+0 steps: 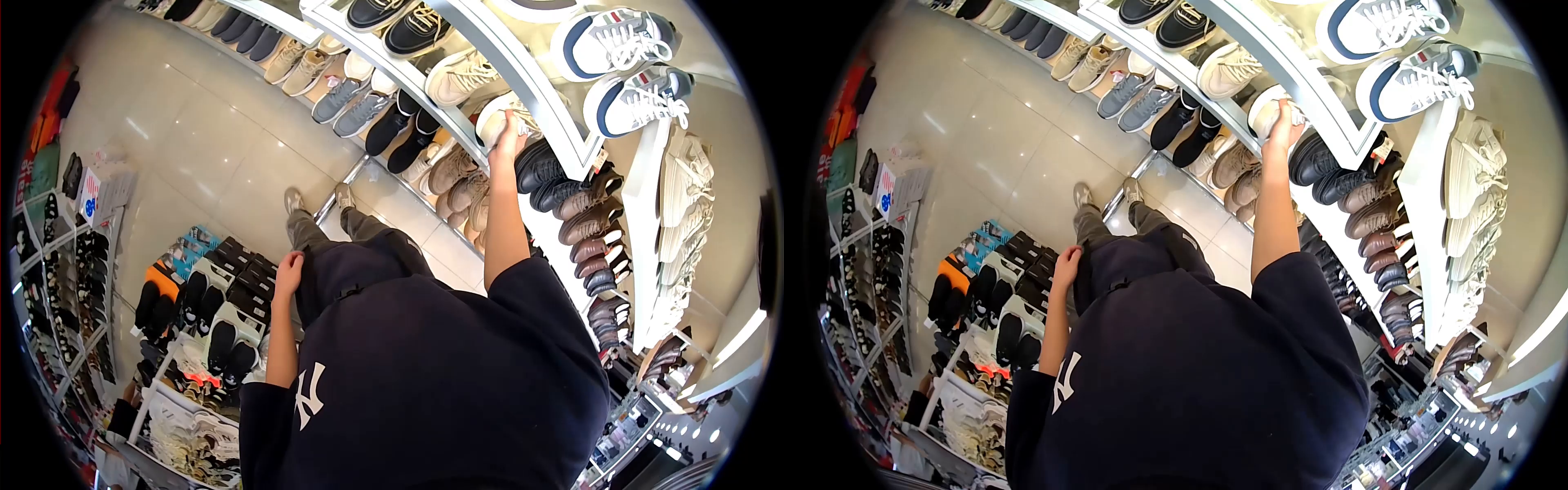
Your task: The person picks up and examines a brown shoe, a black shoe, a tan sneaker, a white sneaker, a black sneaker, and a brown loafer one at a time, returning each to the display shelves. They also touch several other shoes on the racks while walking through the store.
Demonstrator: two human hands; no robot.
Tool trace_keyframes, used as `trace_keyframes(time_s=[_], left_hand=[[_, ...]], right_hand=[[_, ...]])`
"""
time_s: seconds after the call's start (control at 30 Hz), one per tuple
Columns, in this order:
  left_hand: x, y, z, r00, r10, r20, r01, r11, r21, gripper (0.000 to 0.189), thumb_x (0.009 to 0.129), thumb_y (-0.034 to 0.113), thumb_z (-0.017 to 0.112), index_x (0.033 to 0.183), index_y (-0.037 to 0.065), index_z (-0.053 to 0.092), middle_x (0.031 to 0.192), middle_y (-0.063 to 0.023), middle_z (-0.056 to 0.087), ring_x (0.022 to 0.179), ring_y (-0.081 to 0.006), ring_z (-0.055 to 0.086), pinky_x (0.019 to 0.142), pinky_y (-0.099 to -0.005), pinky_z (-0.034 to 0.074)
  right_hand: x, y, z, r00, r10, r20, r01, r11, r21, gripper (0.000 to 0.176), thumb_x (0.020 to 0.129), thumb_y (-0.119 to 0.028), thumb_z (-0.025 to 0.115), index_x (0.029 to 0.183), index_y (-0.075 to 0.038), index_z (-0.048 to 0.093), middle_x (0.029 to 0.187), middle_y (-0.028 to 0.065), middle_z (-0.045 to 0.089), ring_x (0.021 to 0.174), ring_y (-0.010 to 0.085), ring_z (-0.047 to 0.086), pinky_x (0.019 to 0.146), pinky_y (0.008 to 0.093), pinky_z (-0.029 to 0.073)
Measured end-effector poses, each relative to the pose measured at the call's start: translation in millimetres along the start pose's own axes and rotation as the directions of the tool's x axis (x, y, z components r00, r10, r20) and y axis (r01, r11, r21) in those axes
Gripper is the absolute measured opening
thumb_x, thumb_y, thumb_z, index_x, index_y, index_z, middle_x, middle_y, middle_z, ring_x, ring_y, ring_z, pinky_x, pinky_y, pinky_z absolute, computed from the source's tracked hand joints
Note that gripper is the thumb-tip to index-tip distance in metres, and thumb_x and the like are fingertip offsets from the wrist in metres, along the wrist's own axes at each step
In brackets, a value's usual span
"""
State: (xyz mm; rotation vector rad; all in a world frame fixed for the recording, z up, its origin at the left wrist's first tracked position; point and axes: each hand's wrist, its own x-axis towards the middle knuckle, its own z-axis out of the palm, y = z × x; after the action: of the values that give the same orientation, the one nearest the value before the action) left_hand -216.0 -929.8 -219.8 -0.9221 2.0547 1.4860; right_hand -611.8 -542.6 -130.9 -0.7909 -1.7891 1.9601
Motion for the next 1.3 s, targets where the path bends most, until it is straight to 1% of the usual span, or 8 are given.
trace_keyframes(time_s=[0.2, 0.37, 0.53, 0.63, 0.7, 0.9, 1.03, 1.3], left_hand=[[53, 65, -34, 0.941, 0.176, 0.289, -0.154, 0.983, -0.098, 0.029, 0.091, 0.023, 0.051, 0.108, 0.001, 0.057, 0.097, -0.0082, 0.062, 0.092, -0.0152, 0.057, 0.083, -0.0271, 0.043], [78, 173, -65, 0.768, 0.348, 0.537, -0.284, 0.937, -0.202, 0.041, 0.089, 0.03, 0.057, 0.117, 0.001, 0.054, 0.109, -0.0103, 0.06, 0.105, -0.0175, 0.055, 0.091, -0.0296, 0.042], [72, 234, -88, 0.652, 0.454, 0.608, -0.177, 0.87, -0.461, 0.064, 0.088, 0.037, 0.056, 0.135, 0.0, 0.033, 0.126, -0.0163, 0.048, 0.119, -0.0212, 0.045, 0.099, -0.0317, 0.036], [69, 228, -110, 0.679, 0.394, 0.619, 0.154, 0.748, -0.645, 0.065, 0.088, 0.037, 0.056, 0.132, -0.005, 0.033, 0.125, -0.0144, 0.049, 0.115, -0.0224, 0.047, 0.098, -0.0337, 0.037], [71, 228, -130, 0.736, 0.357, 0.574, 0.199, 0.697, -0.689, 0.057, 0.088, 0.04, 0.053, 0.124, -0.004, 0.043, 0.113, -0.0122, 0.057, 0.103, -0.0213, 0.055, 0.091, -0.0337, 0.043], [75, 221, -174, 0.851, 0.371, 0.372, 0.064, 0.63, -0.774, 0.053, 0.088, 0.04, 0.052, 0.121, -0.002, 0.046, 0.113, -0.0117, 0.057, 0.102, -0.0205, 0.056, 0.089, -0.0334, 0.044], [82, 230, -199, 0.804, 0.451, 0.388, -0.003, 0.656, -0.755, 0.055, 0.086, 0.04, 0.054, 0.123, -0.001, 0.045, 0.113, -0.011, 0.057, 0.105, -0.0191, 0.055, 0.09, -0.0334, 0.043], [88, 246, -183, 0.743, 0.513, 0.431, -0.166, 0.765, -0.623, 0.062, 0.084, 0.034, 0.06, 0.13, 0.003, 0.034, 0.12, -0.0113, 0.049, 0.11, -0.0206, 0.049, 0.095, -0.0355, 0.039]], right_hand=[[-97, -8, -43, 0.984, 0.007, 0.179, -0.027, 0.994, 0.108, 0.058, 0.076, -0.015, 0.067, 0.126, -0.001, 0.041, 0.117, 0.0083, 0.053, 0.105, 0.0196, 0.051, 0.09, 0.0311, 0.04], [-223, 24, -65, 0.908, 0.324, 0.267, -0.338, 0.941, 0.008, 0.067, 0.071, -0.021, 0.069, 0.127, -0.002, 0.039, 0.118, 0.0072, 0.051, 0.109, 0.0191, 0.048, 0.095, 0.0319, 0.037], [-321, -13, 19, 0.59, 0.504, 0.63, -0.545, 0.825, -0.149, 0.083, 0.068, -0.022, 0.07, 0.136, -0.001, 0.028, 0.129, 0.0106, 0.045, 0.119, 0.0225, 0.043, 0.1, 0.0328, 0.034], [-340, -23, 66, 0.506, 0.466, 0.726, -0.485, 0.849, -0.208, 0.084, 0.069, -0.026, 0.071, 0.136, 0.001, 0.028, 0.131, 0.0144, 0.043, 0.121, 0.0235, 0.041, 0.102, 0.0329, 0.032], [-339, -43, 94, 0.436, 0.417, 0.797, -0.117, 0.905, -0.409, 0.082, 0.07, -0.033, 0.073, 0.133, 0.003, 0.034, 0.128, 0.0151, 0.047, 0.12, 0.0238, 0.043, 0.101, 0.0326, 0.033], [-332, -80, 138, 0.546, 0.058, 0.836, 0.431, 0.836, -0.34, 0.06, 0.076, -0.027, 0.07, 0.122, 0.004, 0.047, 0.11, 0.0149, 0.058, 0.094, 0.0208, 0.057, 0.081, 0.0321, 0.045], [-328, -97, 158, 0.722, -0.059, 0.689, 0.376, 0.87, -0.32, 0.027, 0.079, -0.014, 0.066, 0.102, -0.002, 0.06, 0.075, 0.0003, 0.06, 0.067, 0.0088, 0.054, 0.059, 0.0231, 0.042], [-340, -142, 167, 0.584, -0.026, 0.812, 0.655, 0.606, -0.451, 0.054, 0.069, -0.024, 0.074, 0.117, -0.009, 0.054, 0.055, 0.0034, 0.046, 0.049, 0.0138, 0.048, 0.049, 0.0246, 0.038]])
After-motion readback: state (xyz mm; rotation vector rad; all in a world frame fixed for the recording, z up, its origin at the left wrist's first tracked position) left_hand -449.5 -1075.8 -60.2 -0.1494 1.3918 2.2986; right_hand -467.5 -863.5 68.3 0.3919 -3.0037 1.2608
